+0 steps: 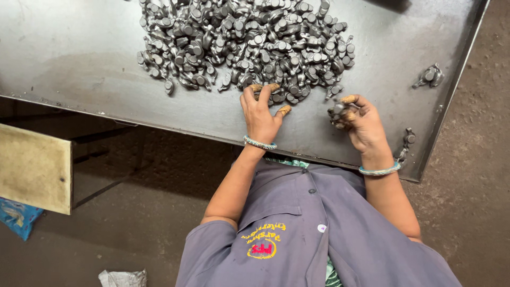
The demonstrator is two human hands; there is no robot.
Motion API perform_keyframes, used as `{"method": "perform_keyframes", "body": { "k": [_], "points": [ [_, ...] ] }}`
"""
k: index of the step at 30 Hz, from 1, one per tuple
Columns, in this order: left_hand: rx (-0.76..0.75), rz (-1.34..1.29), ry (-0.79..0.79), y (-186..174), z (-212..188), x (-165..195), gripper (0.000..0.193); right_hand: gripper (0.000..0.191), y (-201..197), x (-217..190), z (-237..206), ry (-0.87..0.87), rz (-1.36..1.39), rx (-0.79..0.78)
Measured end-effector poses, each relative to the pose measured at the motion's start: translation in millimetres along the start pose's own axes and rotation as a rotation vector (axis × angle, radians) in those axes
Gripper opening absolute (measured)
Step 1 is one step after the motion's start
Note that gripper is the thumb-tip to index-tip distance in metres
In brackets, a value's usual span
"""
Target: The person sorts a pile of small metal castings on a metal table, picking up individual pieces, turning them over in their hands, and placing accepted pieces into a white sack at the edge of the table while spreading the remaining pile. A second person nearby records counts in a notebook with a ruler.
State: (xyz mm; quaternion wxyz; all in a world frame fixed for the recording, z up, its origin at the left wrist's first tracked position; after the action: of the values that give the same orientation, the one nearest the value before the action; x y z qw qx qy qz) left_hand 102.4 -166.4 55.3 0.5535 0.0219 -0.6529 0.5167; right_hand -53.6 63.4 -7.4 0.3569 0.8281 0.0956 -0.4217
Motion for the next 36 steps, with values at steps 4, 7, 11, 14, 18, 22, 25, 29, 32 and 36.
{"method": "perform_keyframes", "body": {
  "k": [4,7,11,14,18,22,25,29,32,36],
  "points": [
    [-0.024,0.038,0.018,2.1,1.4,0.3,0.072,0.036,-18.8,3.0,-4.6,0.141,0.251,-0.005],
    [-0.049,0.043,0.022,0.5,2.8,0.7,0.08,0.037,-14.7,-1.0,-7.4,0.22,0.203,-0.065],
    [-0.119,0.064,-0.012,0.1,2.6,3.0,0.085,0.027,-2.0,-30.9,-1.9,0.32,-0.2,-0.216],
    [-0.146,0.111,-0.002,1.1,3.8,5.2,0.085,0.034,14.0,-60.7,10.3,0.051,-0.061,-0.145],
    [-0.152,0.107,0.007,1.0,6.5,5.7,0.08,0.037,42.1,-78.2,19.7,-0.302,-0.381,-0.016],
    [-0.181,0.105,-0.011,2.8,7.7,6.0,0.077,0.05,76.8,-57.1,14.7,-0.627,-1.367,0.226],
    [-0.181,0.098,-0.016,3.8,4.5,5.3,0.073,0.045,78.0,-44.0,13.2,-0.579,-1.413,0.294],
    [-0.21,0.031,-0.038,10.5,-6.3,6.1,0.063,0.037,53.4,-29.0,10.6,-0.425,-1.291,0.3],
    [-0.21,-0.1,-0.014,23.3,-19.1,17.0,0.056,0.034,30.7,-21.3,14.5,-0.332,-0.745,0.13],
    [-0.209,-0.105,-0.025,34.7,-29.2,27.4,0.057,0.031,7.6,-15.6,-1.4,-0.076,-0.139,0.046]
  ]
}}
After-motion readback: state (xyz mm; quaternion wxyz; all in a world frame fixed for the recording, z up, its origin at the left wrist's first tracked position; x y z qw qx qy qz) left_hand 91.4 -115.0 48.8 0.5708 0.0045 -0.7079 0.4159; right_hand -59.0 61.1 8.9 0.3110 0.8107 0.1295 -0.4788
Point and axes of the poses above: each hand's wrist, its own z-axis towards the middle knuckle, its own y-axis out of the palm, x = y × z, the point moved 2 cm from there along z, towards the middle knuckle, and after that the axes turned 1 degree about y, right-handed, at the moved point
